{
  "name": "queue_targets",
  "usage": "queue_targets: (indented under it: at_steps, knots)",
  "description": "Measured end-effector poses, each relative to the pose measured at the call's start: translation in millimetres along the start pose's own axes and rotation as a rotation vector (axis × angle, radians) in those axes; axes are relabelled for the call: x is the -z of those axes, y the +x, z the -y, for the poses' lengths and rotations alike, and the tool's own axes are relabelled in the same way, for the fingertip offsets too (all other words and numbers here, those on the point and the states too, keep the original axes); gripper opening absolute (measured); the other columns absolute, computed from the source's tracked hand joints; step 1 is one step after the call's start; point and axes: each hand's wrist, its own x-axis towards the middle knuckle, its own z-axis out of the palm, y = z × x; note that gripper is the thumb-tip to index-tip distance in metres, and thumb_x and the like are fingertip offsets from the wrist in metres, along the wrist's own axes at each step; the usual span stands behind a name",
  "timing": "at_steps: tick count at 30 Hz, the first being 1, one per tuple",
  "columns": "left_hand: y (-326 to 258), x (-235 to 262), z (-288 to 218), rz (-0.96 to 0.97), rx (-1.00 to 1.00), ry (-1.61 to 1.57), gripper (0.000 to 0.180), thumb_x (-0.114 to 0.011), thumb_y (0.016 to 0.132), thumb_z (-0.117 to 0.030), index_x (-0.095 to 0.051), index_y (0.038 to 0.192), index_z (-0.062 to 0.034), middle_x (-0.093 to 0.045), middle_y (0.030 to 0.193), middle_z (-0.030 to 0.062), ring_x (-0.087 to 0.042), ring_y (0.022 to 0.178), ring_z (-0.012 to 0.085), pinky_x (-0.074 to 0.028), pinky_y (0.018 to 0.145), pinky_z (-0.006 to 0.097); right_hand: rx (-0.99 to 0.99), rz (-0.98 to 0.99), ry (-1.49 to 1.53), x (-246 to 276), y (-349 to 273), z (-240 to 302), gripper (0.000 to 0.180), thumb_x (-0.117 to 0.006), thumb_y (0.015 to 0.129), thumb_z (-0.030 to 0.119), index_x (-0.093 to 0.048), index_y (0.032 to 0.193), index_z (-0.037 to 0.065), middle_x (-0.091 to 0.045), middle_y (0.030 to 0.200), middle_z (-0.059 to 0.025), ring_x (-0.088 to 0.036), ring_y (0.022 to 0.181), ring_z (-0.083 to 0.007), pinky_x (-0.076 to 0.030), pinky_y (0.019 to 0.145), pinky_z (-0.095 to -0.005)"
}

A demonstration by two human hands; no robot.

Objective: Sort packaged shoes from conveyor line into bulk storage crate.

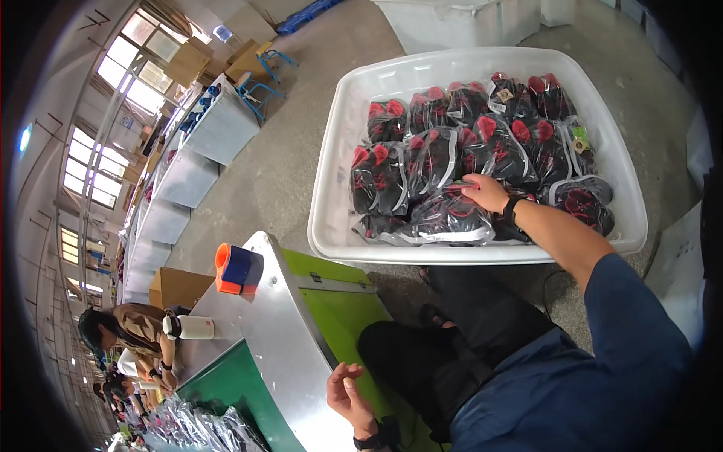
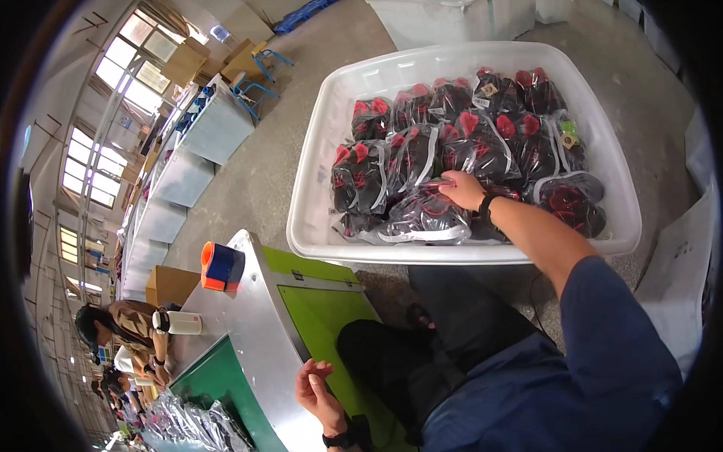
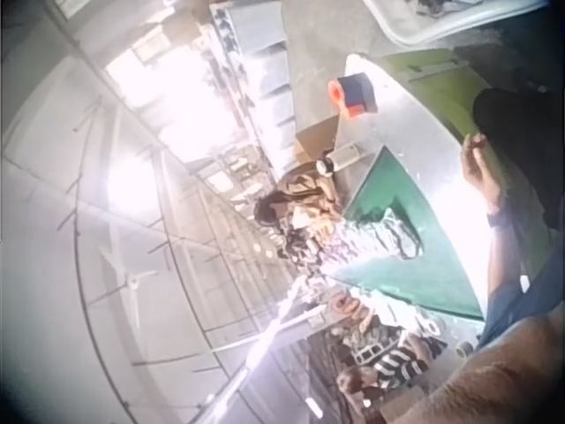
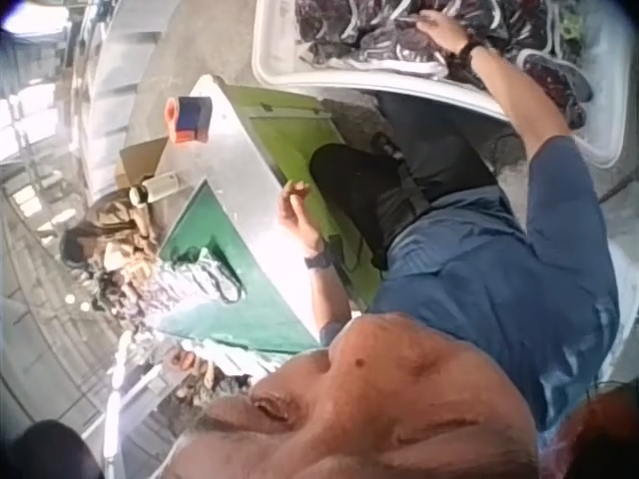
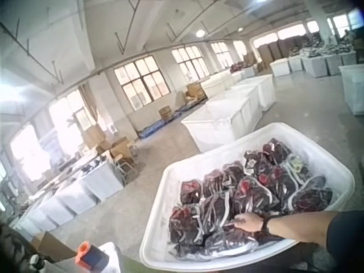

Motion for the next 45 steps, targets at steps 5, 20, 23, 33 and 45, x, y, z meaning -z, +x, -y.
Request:
queue_targets:
  at_steps: [5, 20, 23, 33, 45]
  knots:
    - [5, 5, 1, 0.000, 0.003, 0.038, 0.034, -0.060, 0.108, -0.025, -0.067, 0.121, 0.0050, -0.074, 0.100, 0.0135, -0.073, 0.092, 0.0234, -0.058, 0.087, 0.036, 0.119, 0.583, -0.552, 24, 3, 67, 0.071, -0.067, 0.095, 0.055, -0.059, 0.142, 0.003, -0.065, 0.124, -0.0254, -0.063, 0.116, -0.0431, -0.050, 0.100, -0.0494]
    - [11, 3, 1, 0.031, 0.039, 0.099, 0.044, -0.064, 0.105, -0.035, -0.067, 0.119, 0.0071, -0.074, 0.096, 0.0146, -0.071, 0.090, 0.0222, -0.056, 0.085, 0.034, 0.606, 0.975, -0.703, -4, -30, 57, 0.077, -0.064, 0.099, 0.054, -0.034, 0.164, 0.024, -0.020, 0.168, -0.0275, -0.026, 0.153, -0.0515, -0.027, 0.119, -0.0671]
    - [9, 6, 7, 0.031, 0.035, 0.095, 0.044, -0.063, 0.106, -0.035, -0.067, 0.120, 0.0071, -0.073, 0.095, 0.0139, -0.070, 0.089, 0.0215, -0.056, 0.084, 0.034, 0.590, 0.981, -0.788, -20, -35, 40, 0.079, -0.063, 0.099, 0.054, -0.031, 0.165, 0.027, -0.020, 0.169, -0.0262, -0.025, 0.155, -0.0489, -0.028, 0.119, -0.0676]
    - [0, 0, -10, 0.055, 0.157, 0.125, 0.037, -0.053, 0.111, -0.027, -0.065, 0.130, 0.0031, -0.073, 0.111, 0.0140, -0.069, 0.103, 0.0235, -0.053, 0.096, 0.039, 0.380, 0.867, -0.574, -16, -42, 101, 0.042, -0.066, 0.091, 0.037, -0.075, 0.120, 0.008, -0.067, 0.123, -0.0197, -0.063, 0.120, -0.0385, -0.054, 0.096, -0.0504]
    - [2, -7, -13, 0.008, 0.124, 0.139, 0.034, -0.054, 0.111, -0.024, -0.069, 0.121, 0.0054, -0.074, 0.102, 0.0146, -0.069, 0.094, 0.0231, -0.054, 0.090, 0.038, 0.697, 0.238, -0.781, -66, -155, 137, 0.058, -0.059, 0.095, 0.028, -0.055, 0.152, 0.021, -0.056, 0.141, -0.0192, -0.059, 0.117, -0.0286, -0.042, 0.098, -0.0405]
